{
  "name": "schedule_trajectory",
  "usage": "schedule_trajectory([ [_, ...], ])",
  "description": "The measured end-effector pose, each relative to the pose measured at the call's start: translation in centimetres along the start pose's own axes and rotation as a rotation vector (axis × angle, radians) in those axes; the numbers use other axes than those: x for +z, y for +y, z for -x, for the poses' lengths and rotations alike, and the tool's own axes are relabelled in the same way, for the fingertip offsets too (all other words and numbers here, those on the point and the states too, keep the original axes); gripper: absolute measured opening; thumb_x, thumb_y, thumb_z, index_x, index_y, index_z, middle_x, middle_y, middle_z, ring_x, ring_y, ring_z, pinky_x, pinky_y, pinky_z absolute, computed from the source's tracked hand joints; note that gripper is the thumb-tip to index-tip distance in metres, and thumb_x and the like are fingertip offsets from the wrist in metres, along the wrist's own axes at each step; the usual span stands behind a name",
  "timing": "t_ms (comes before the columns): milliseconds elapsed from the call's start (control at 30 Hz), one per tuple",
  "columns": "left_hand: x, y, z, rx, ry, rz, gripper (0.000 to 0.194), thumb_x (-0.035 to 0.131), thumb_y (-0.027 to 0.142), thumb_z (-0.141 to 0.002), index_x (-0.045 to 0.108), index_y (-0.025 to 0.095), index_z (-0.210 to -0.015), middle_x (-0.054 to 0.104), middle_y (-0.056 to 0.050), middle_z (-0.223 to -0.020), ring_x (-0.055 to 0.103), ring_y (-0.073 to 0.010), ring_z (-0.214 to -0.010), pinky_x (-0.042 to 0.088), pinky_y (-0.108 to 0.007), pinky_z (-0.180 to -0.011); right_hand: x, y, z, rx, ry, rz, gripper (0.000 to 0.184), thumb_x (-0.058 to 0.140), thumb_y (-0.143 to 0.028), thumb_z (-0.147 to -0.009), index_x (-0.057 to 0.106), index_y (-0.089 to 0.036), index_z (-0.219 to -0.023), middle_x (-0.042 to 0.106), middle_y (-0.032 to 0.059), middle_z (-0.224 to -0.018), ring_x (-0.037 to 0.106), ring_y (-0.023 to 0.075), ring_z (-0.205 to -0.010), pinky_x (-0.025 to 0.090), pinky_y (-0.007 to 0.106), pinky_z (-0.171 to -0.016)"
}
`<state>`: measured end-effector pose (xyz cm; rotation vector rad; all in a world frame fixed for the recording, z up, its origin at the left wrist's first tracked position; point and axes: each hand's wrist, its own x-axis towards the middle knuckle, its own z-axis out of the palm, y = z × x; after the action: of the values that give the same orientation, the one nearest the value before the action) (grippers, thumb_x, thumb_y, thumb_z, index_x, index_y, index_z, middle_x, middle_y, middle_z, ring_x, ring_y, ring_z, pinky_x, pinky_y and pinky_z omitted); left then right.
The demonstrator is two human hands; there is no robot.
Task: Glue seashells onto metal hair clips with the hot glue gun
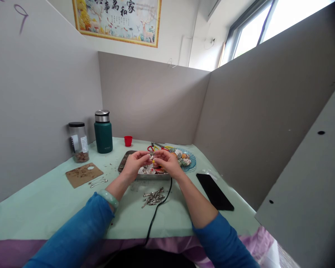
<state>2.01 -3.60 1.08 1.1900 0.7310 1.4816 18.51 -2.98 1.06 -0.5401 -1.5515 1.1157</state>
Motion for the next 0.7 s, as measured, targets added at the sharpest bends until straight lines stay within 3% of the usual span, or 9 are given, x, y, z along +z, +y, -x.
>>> schedule_trajectory([
  [267,0.1,-0.04,0.13,-0.002,-0.002,-0.007,0.035,0.082,0.03,-0.058,0.067,0.012,-0.083,0.068,-0.004,-0.071,0.066,-0.015,-0.066,0.053,-0.032,-0.074,0.14,0.25,-0.21,-0.051,0.111,0.039,0.026,0.075,-0.033,-0.066,0.062,-0.019,-0.083,0.062,-0.0011,-0.075,0.058,0.0104,-0.063,0.052,0.026,-0.063],
  [433,0.12,0.04,0.1,-0.006,0.006,0.017,0.035,0.082,0.03,-0.058,0.067,0.011,-0.084,0.068,-0.004,-0.071,0.066,-0.0148,-0.066,0.052,-0.031,-0.075,0.29,0.11,-0.09,-0.026,0.076,0.026,0.03,0.075,-0.036,-0.064,0.062,-0.02,-0.087,0.064,0.0007,-0.082,0.061,0.0139,-0.073,0.054,0.031,-0.072],
  [700,0.18,0.1,0.19,-0.046,-0.013,0.061,0.034,0.082,0.027,-0.059,0.067,0.011,-0.085,0.069,-0.005,-0.075,0.067,-0.0161,-0.07,0.054,-0.032,-0.075,0.48,0.36,-0.19,-0.082,0.137,0.065,0.024,0.074,-0.033,-0.065,0.061,-0.019,-0.08,0.062,-0.0008,-0.076,0.057,0.011,-0.066,0.05,0.026,-0.066],
])
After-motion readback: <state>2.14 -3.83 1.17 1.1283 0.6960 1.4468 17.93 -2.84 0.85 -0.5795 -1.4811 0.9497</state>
